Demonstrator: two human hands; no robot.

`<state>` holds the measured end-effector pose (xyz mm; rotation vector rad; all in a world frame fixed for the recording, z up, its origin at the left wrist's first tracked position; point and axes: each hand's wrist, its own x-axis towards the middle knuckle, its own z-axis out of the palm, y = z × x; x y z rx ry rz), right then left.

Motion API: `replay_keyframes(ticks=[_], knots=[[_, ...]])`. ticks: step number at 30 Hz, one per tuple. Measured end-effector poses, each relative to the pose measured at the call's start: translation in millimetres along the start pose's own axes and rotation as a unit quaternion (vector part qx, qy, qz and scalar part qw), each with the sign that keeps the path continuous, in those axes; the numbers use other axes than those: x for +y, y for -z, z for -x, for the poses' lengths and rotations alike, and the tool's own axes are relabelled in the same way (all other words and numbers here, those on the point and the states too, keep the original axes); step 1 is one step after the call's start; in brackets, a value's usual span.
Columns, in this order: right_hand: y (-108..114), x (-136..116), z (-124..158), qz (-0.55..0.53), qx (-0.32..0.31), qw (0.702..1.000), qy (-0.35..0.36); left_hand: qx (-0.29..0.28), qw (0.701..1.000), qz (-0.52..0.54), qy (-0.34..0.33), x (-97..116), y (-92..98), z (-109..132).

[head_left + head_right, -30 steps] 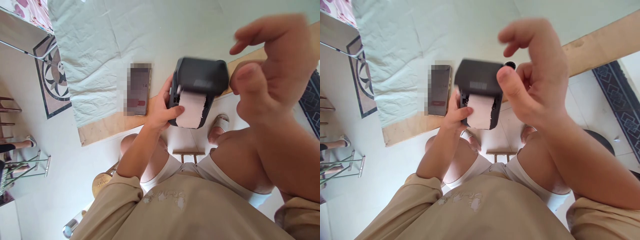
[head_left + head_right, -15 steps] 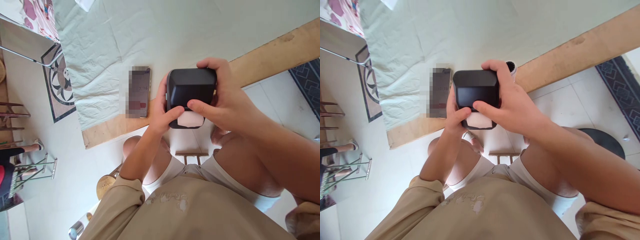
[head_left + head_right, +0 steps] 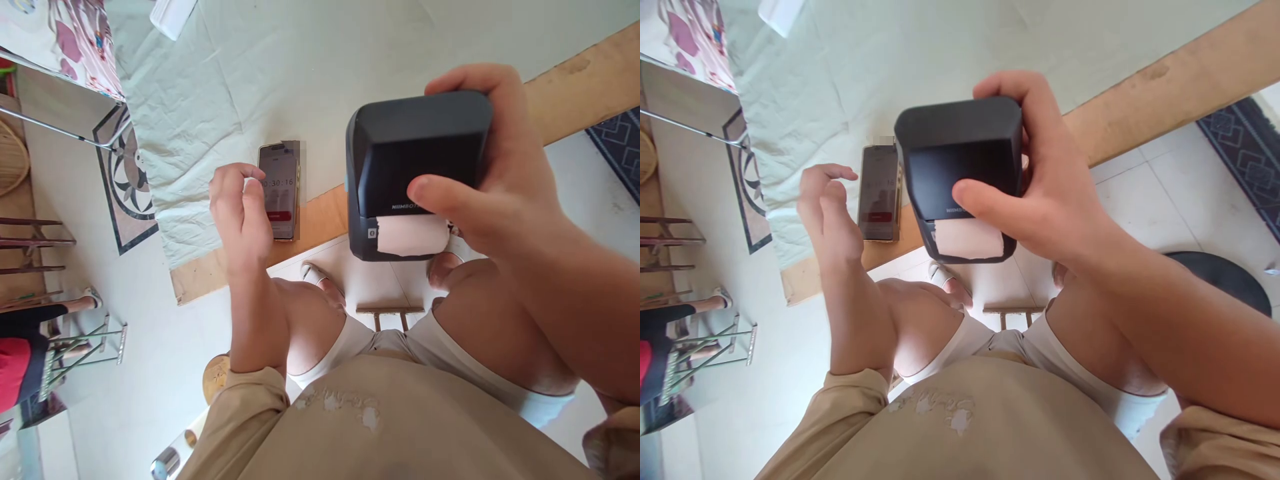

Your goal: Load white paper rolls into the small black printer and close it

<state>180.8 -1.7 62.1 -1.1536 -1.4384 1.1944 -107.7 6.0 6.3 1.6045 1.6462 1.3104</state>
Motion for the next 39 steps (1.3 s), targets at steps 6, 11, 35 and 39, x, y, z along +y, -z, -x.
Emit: replay_keyframes(ticks=[6, 11, 35, 39], knots=[[0, 2, -1, 0.018, 0.002, 1.000, 0.009, 0.025, 0.988, -0.153, -0.023, -5, 3.1, -5], [-3, 0, 0, 0.018, -0.013, 1.000, 0.010, 0.048, 0.974, 0.214, -0.061, 35, -28.5, 18], [7, 8, 3, 0.314, 0.037, 0.928, 0.196, -0.118, 0.877, 0.382, 0.266, 46, -88.0, 29], [6, 4, 7, 0.222, 0.139, 0.949, 0.177, -0.147, 0.885, 0.368, 0.244, 52, -85.7, 29]])
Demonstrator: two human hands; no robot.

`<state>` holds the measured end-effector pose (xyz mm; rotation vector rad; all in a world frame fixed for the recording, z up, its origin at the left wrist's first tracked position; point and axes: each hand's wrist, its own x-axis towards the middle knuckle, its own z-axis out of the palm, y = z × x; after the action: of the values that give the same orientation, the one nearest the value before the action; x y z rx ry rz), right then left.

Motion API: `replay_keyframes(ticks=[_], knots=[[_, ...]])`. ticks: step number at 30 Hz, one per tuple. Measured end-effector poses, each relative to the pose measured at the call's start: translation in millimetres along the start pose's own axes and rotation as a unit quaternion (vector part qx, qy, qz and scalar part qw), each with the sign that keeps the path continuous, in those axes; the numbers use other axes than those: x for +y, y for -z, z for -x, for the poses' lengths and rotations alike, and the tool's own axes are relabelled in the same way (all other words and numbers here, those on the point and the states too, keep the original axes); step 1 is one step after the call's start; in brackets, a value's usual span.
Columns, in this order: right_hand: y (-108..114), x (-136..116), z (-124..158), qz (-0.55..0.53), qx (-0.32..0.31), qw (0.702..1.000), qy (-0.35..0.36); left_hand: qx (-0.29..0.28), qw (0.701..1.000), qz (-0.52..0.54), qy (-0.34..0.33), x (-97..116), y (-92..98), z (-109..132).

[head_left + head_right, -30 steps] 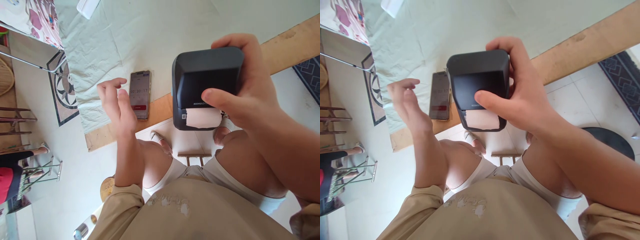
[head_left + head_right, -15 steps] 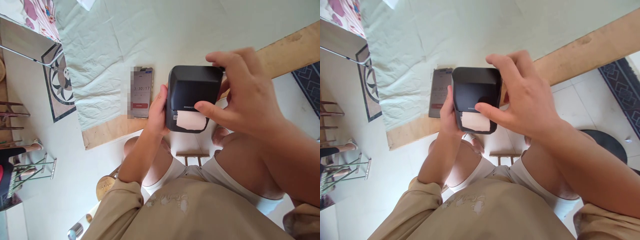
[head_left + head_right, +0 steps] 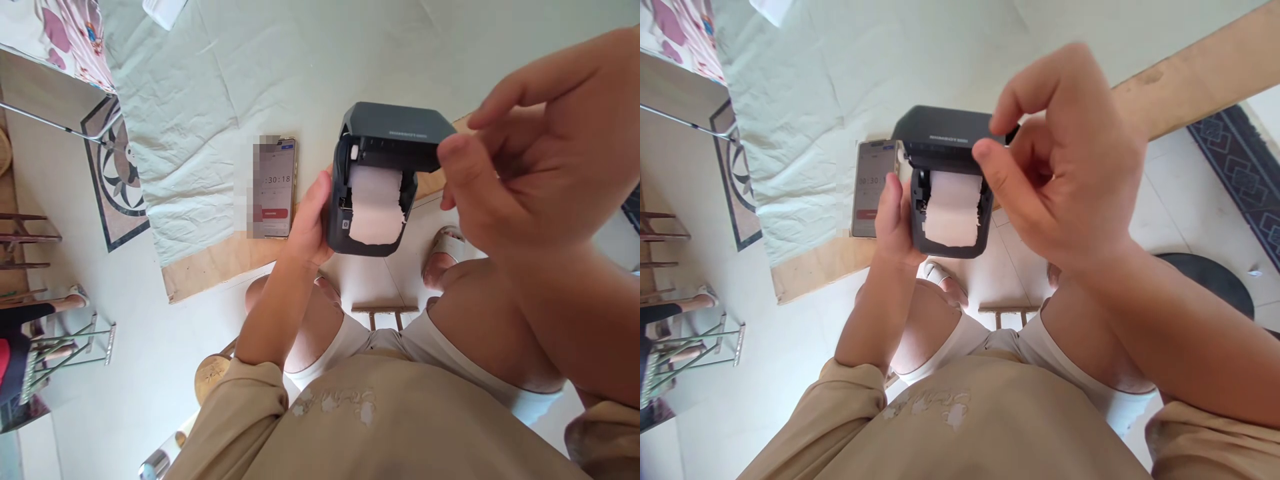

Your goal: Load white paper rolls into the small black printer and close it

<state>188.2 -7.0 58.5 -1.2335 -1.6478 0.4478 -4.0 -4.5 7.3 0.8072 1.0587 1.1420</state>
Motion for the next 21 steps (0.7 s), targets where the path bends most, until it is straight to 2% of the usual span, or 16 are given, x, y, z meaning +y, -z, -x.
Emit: replay_keyframes(ticks=[2, 5, 9, 11, 14, 16, 19, 21], knots=[[0, -2, 0, -0.042, 0.007, 0.999, -0.020, -0.038, 0.999, 0.016, 0.006, 0, 2.0, 0], [0, -2, -1, -0.046, -0.012, 0.999, 0.004, -0.043, 0.999, 0.020, 0.014, -1, 7.0, -2], [-1, 4, -3, 0.027, -0.055, 0.994, 0.085, -0.056, 0.998, 0.015, 0.009, -1, 6.5, -3], [-4, 9, -4, 0.103, -0.090, 0.985, 0.107, -0.068, 0.997, 0.031, 0.009, 0, 1.9, 0], [-10, 16, -3, 0.208, -0.151, 0.962, 0.090, -0.063, 0.997, 0.029, 0.012, 4, -5.9, 4], [-12, 19, -1, 0.238, -0.181, 0.951, 0.075, -0.062, 0.998, 0.009, 0.016, 6, -8.9, 6], [-10, 16, 0, 0.231, -0.205, 0.950, 0.053, -0.067, 0.998, 0.004, 0.020, 7, -8.6, 7], [-4, 11, -2, 0.166, -0.219, 0.961, 0.031, -0.072, 0.997, 0.023, 0.021, 7, -5.4, 6]])
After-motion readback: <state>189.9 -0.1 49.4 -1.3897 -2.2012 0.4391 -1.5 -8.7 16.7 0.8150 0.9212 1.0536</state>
